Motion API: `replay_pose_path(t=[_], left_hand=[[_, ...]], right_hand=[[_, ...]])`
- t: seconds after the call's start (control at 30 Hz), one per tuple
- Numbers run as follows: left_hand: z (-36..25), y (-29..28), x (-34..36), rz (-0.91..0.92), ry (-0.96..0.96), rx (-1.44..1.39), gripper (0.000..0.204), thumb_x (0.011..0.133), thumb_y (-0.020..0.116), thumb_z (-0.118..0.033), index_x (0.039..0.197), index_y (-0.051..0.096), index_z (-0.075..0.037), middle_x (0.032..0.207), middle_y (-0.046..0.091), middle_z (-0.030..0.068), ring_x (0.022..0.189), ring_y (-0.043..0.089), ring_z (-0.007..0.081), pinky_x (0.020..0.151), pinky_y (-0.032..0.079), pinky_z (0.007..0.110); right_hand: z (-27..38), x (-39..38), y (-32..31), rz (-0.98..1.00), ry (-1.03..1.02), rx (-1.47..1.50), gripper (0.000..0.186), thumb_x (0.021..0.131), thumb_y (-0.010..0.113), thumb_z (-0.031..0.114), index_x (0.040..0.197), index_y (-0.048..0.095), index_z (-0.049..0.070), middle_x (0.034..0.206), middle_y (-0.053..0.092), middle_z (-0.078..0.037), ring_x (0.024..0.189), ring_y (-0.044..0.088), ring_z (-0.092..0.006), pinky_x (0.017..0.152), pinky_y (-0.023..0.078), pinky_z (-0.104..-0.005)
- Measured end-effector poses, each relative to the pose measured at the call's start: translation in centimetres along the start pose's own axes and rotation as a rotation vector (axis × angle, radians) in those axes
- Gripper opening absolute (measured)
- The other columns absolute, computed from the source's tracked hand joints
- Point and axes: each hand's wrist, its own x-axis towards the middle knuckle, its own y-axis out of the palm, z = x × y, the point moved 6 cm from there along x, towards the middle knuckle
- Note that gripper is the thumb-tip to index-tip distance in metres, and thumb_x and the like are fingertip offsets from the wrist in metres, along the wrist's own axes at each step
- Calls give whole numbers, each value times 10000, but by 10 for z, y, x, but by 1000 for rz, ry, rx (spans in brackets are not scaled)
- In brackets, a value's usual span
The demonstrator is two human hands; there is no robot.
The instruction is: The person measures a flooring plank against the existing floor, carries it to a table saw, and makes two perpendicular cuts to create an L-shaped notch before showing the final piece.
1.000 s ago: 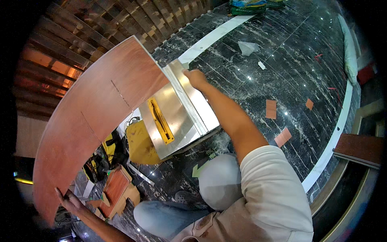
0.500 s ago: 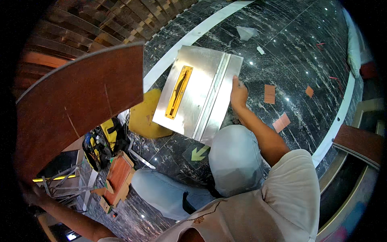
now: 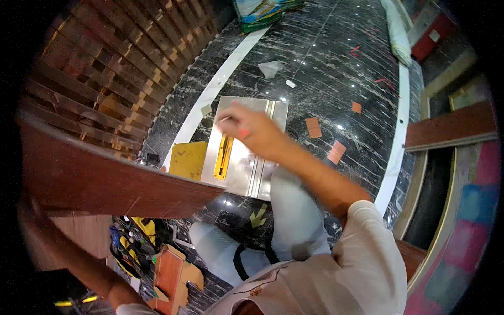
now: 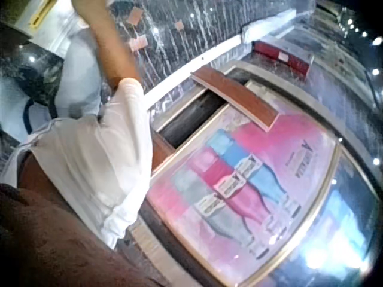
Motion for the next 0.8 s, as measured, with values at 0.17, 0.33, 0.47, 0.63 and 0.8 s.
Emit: replay_pose_path(t=[0.17,0.33,0.47,0.63,0.8], left_hand=[[76,178,4,90,-144,-262,370,978,641,-184,1260,599,51,1235,643,169,1148,610,265,1005,481,415],[115,268,-24,357,-433,-554,309,955,666,-139,1184,607,61,1127,682,153,990,652,259,921,519,380],[145,332,-101,426,-725,-595,226,932,608,-6,1134,603,95,1105,688,190,964,679,263,880,551,373],[224,399,-187,534,-947,-657,218,913,626,-9,1072,611,140,1078,682,222,921,678,273,835,549,397],[298,436,-275,688,-1209,-444,236,898,673,-28,1066,621,130,1034,680,208,855,663,267,748,533,408]], right_hand=[[78,-62,72,-73,60,-210,484,955,654,406,1261,541,49,893,680,-206,814,688,-382,721,537,-427],[63,-146,124,-326,296,-198,338,940,695,309,1092,567,35,705,629,-191,638,652,-404,558,476,-453],[56,-199,159,-463,434,-214,259,942,694,247,995,557,33,650,583,-218,602,624,-421,512,439,-455],[49,-231,195,-653,505,-207,297,979,651,301,942,544,26,626,553,-216,558,607,-407,495,428,-454],[33,-248,220,-640,750,-165,335,992,627,323,921,550,4,696,593,-218,593,616,-378,546,464,-436]])
